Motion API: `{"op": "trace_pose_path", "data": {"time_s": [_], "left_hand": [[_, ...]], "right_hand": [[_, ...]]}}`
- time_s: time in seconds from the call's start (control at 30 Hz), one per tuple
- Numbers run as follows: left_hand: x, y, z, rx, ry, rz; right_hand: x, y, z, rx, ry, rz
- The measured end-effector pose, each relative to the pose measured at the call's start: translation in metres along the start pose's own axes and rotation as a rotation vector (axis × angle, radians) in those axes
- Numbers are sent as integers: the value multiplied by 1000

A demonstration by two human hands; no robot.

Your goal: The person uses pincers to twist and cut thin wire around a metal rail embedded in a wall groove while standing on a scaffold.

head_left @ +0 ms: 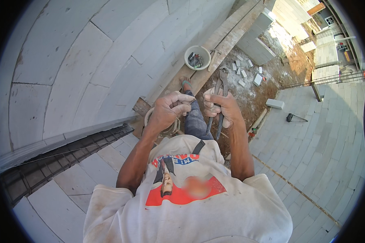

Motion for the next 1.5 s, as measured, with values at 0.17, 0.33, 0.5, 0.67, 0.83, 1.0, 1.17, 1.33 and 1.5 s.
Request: {"op": "trace_pose_path", "data": {"time_s": [0.17, 0.33, 0.5, 0.67, 0.83, 1.0, 1.17, 1.33, 1.5], "left_hand": [[-5, 1, -4, 3, 36, -35], [-2, 3, 6, 53, -31, -152], [-13, 12, -13, 343, 106, -334], [-14, 2, -14, 189, -258, -337], [-8, 0, 14, -369, -641, -118], [6, -6, -9, -60, 53, -109], [1, -22, 4, -152, 25, -243], [-5, -35, 29, -251, -155, -454], [-23, -54, 28, -311, -327, -308]], "right_hand": [[3, 5, 0, -74, 174, 9], [13, 3, 1, -64, 326, 27], [14, 8, 1, -67, 517, -3], [1, 15, 20, -150, 715, 6], [8, 12, 27, -105, 748, 53], [5, 9, 30, -89, 818, 82], [4, 6, 35, -134, 573, -1], [3, 10, 16, -103, 678, 78], [4, 8, -6, -22, 722, 215]]}}
Point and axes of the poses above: each hand's wrist, its own y-axis away from the middle knuckle, its own x-axis out of the back of the hand, z = x × y, the point moved 7 cm from there along -y, towards the middle knuckle, and after that the axes turned 9 degrees about -y, right-handed, at the moved point
